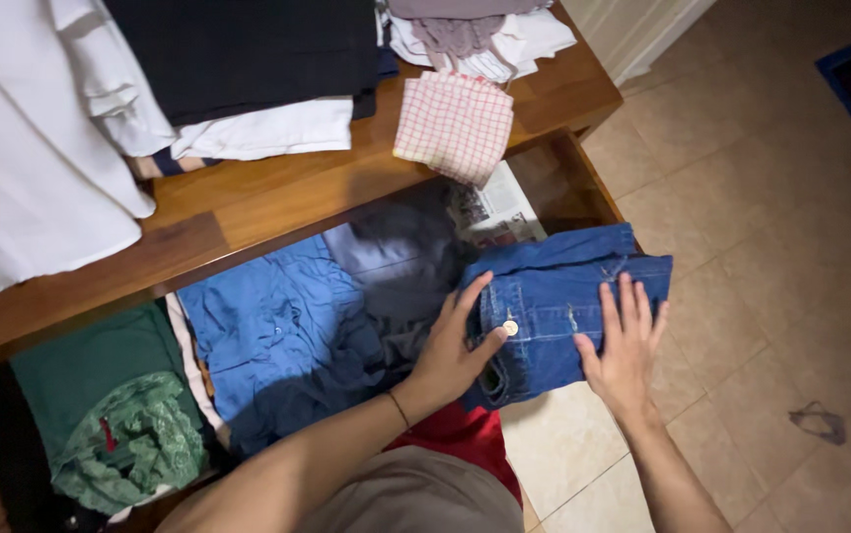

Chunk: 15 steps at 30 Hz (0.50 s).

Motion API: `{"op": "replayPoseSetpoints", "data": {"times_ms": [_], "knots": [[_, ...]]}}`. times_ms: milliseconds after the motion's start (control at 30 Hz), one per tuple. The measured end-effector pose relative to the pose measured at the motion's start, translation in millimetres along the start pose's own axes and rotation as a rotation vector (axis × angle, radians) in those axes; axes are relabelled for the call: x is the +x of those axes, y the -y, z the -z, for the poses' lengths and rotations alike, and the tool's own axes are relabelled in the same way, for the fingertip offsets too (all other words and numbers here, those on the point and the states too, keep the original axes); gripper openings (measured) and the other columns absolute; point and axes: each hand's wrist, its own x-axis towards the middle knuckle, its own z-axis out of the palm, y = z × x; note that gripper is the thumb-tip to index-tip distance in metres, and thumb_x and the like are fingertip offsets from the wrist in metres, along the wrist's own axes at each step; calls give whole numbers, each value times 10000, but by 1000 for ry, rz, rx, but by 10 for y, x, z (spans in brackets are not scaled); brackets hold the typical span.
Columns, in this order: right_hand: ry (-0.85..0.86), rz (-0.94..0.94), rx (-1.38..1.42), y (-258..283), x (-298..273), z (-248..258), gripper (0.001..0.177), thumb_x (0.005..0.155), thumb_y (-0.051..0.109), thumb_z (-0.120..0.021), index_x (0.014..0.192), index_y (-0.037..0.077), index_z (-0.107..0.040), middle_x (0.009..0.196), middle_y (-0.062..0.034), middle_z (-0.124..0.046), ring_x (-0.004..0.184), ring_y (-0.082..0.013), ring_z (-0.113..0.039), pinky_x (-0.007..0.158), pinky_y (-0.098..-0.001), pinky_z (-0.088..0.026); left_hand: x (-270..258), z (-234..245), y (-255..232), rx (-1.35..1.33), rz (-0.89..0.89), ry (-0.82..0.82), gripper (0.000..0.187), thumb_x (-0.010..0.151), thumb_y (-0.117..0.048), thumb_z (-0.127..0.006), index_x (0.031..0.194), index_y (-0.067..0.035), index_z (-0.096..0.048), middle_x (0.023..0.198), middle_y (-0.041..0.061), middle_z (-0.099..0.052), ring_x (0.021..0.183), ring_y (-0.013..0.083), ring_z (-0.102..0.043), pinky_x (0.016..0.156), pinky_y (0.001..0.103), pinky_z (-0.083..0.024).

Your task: The person folds various clothing items including a black garment, a green patterned cloth, a denim jacket, a checkered cloth, a purple garment, and a white shirt. They place each folded item into an open wooden drawer, stacking them neatly.

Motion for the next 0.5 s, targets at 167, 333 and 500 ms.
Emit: {"op": "replayPoseSetpoints", "data": {"times_ms": [167, 333, 500], "knots": [[-73, 15, 314, -626, -186, -229, 691, 1067, 448, -385, 1582, -10, -338, 1699, -253, -238, 1578, -476, -201, 1272, -596, -185, -10, -13, 44, 0, -106, -15, 694, 973, -210, -704, 1570, -126, -360, 1483, 224, -458, 1323, 338, -555, 1088, 375, -469], [125, -534, 362, -887, -146, -189, 685, 1108, 498, -319, 1583, 6, -359, 1663, -239, -315, 1586, -432, -264, 1313, -553, -170, -14, -21, 40, 22, -59, -12, 699, 966, -214, -694, 1573, -127, -358, 1461, 226, -478, 1340, 347, -542, 1109, 392, -436], [-133, -63, 222, 285, -1, 103, 795, 1052, 480, -477, 1621, -35, -272, 1705, -277, -165, 1592, -465, -99, 1267, -590, 0, 8, -16, -16, 94, 114, -17, 714, 941, -261, -724, 1556, -142, -380, 1361, 215, -555, 1234, 346, -571, 1042, 411, -457]]}}
